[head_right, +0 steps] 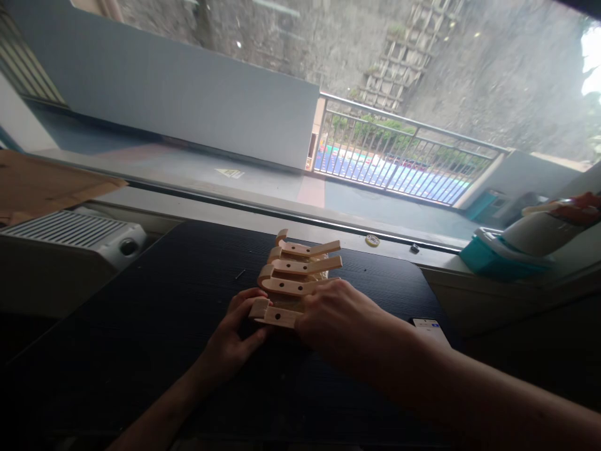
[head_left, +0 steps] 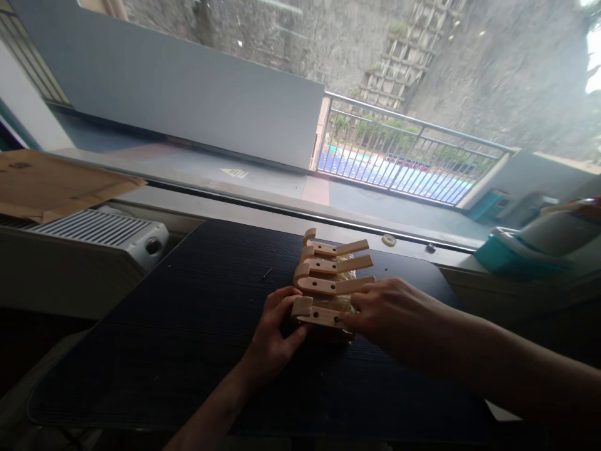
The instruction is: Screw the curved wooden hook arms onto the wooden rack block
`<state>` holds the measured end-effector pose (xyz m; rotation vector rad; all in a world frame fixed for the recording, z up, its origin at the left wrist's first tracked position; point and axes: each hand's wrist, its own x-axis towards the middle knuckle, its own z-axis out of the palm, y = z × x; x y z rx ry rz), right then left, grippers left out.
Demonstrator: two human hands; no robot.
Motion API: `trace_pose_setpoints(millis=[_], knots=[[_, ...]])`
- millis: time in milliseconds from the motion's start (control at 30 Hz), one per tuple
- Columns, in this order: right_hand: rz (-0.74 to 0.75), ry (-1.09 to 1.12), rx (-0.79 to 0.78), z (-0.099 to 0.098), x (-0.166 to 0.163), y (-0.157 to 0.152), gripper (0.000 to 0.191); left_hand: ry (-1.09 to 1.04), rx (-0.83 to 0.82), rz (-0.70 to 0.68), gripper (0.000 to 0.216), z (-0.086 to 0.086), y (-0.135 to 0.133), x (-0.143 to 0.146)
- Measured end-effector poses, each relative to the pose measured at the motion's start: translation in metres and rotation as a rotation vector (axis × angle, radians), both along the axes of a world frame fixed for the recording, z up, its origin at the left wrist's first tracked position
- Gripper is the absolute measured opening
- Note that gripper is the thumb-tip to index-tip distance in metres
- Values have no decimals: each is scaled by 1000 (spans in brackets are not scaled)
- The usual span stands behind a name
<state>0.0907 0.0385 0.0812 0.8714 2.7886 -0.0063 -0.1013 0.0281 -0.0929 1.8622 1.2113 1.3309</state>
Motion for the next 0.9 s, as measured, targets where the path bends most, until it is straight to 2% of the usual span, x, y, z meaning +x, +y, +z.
trace_pose_setpoints(millis=[133, 233, 333, 433, 567, 667, 767, 833, 900], knots=[[-52, -75, -82, 3, -11, 2, 20, 13, -16, 8, 28, 2, -2, 2], [-234, -133, -105, 2, -19, 3, 16, 20, -13, 24, 26, 4, -2, 3], [-475, -87, -87, -5, -10, 4, 19, 33, -1, 29, 27, 3, -2, 4], [-566, -49, -108, -10, 7, 4, 26, 45, 16, 34, 32, 2, -1, 3], [-424, 7, -89, 2, 14, 2, 25, 50, 57, 46, 29, 1, -1, 3], [-256, -24, -51, 15, 5, 0, 14, 65, 72, 41, 29, 1, -2, 3], [-108, -50, 1, 16, -6, -4, 15, 86, 78, 41, 29, 1, -3, 2], [-102, -41, 8, 11, -11, -7, 17, 98, 84, 38, 30, 1, -4, 2], [-188, -14, 16, 3, -13, -9, 18, 103, 91, 36, 29, 0, -4, 2]])
